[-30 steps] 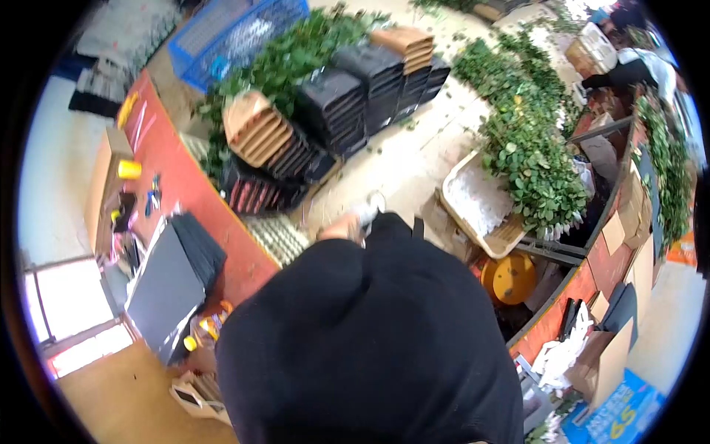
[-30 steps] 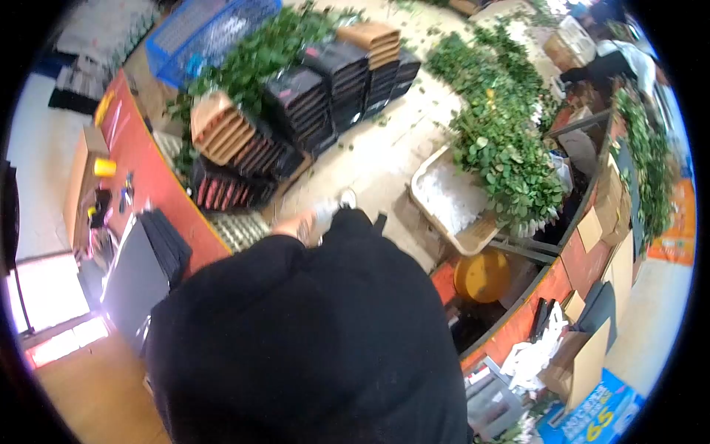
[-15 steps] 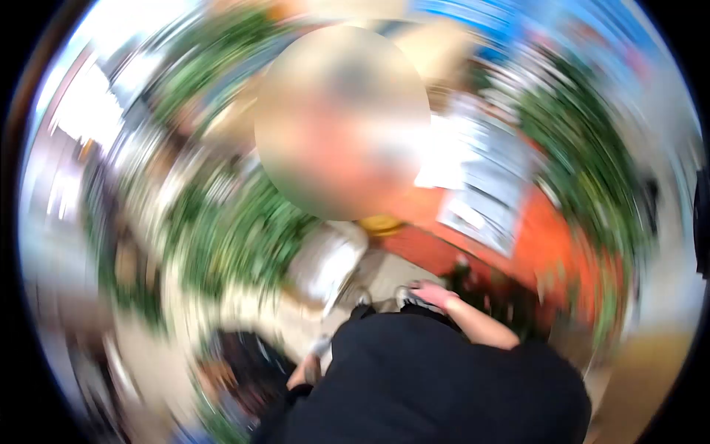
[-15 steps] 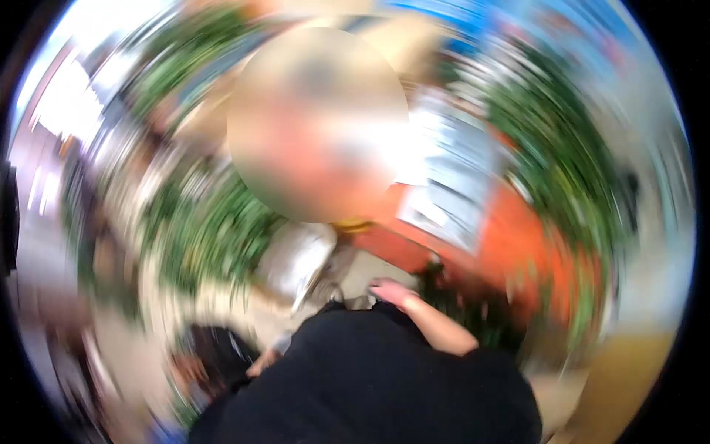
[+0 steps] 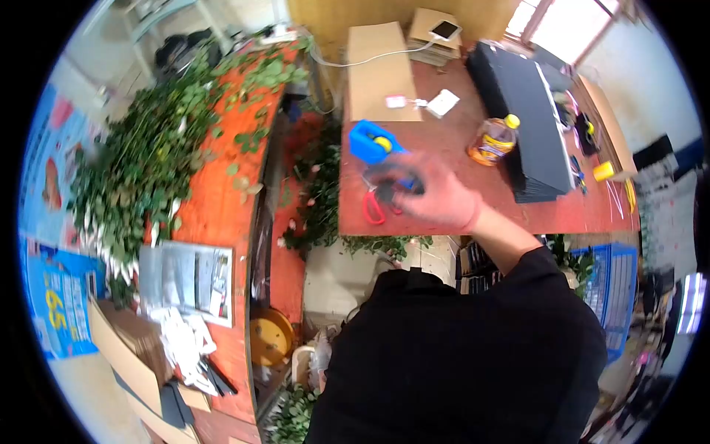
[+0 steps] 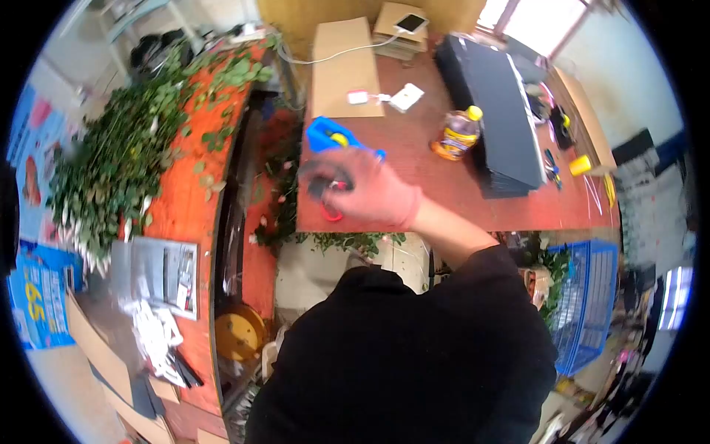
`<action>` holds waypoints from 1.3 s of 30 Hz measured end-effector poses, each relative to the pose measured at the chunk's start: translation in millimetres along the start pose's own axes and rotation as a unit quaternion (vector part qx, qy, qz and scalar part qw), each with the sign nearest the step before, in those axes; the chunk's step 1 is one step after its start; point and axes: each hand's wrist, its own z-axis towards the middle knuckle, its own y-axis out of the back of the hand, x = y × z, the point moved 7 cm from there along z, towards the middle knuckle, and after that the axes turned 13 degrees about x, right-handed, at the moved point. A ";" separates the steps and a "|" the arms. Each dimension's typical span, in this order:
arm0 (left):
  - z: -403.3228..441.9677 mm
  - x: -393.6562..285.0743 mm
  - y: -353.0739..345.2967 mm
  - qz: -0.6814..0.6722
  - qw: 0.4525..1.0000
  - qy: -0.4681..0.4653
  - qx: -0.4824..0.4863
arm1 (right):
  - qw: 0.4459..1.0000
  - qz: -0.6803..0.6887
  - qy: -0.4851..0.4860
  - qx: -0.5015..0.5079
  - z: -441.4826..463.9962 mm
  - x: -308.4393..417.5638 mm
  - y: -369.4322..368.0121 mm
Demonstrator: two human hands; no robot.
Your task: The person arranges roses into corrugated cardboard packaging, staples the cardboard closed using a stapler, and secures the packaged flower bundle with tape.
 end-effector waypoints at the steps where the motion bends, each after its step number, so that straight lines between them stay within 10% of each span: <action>1: 8.0 -18.9 -20.6 0.013 0.999 -0.008 0.030 | 0.994 0.038 0.022 -0.097 -11.5 -14.6 33.3; 4: 31.7 -58.7 -85.2 0.030 0.996 -0.033 0.083 | 0.975 0.114 0.072 -0.175 -26.1 -74.4 81.6; 6: 47.5 -72.0 -122.3 0.058 0.994 -0.026 0.094 | 0.949 -0.231 -0.008 -0.216 -31.2 -91.6 106.3; 9: 35.7 -100.0 -178.8 0.100 0.983 -0.073 0.132 | 0.993 0.049 -0.028 -0.099 -31.8 -113.1 87.3; 11: 14.5 -116.9 -220.1 0.498 0.814 -0.221 0.203 | 0.968 0.218 -0.095 -0.077 -35.4 -131.6 44.6; 13: 13.4 -99.9 -218.8 0.497 0.839 -0.137 0.173 | 0.975 0.213 0.062 -0.016 -17.9 -145.1 -2.5; 19: 5.1 -104.5 -172.4 0.405 0.910 -0.077 0.045 | 0.922 0.341 0.094 0.157 1.6 -85.1 -108.1; 23: -36.1 -109.5 -96.2 0.211 0.971 -0.090 -0.070 | 0.905 0.306 0.004 0.295 30.2 -70.4 -163.8; 27: -75.2 -102.3 -22.8 0.016 0.989 -0.095 -0.115 | 0.862 0.293 0.140 0.390 78.3 7.0 -242.2; 29: -114.2 -119.2 41.3 -0.031 0.946 -0.229 -0.229 | 0.838 0.310 0.122 0.432 96.5 33.0 -286.5; 33: -231.6 -121.4 255.5 -0.019 0.824 -0.195 -0.531 | 0.820 0.238 0.110 0.510 133.6 60.6 -377.7; 34: -293.2 -141.2 285.1 0.062 0.662 -0.250 -0.703 | 0.841 0.215 0.072 0.491 139.0 65.7 -391.6; 39: -373.7 -61.7 583.3 -0.186 0.611 -0.177 -0.749 | 0.853 0.134 0.048 0.503 170.3 131.7 -459.3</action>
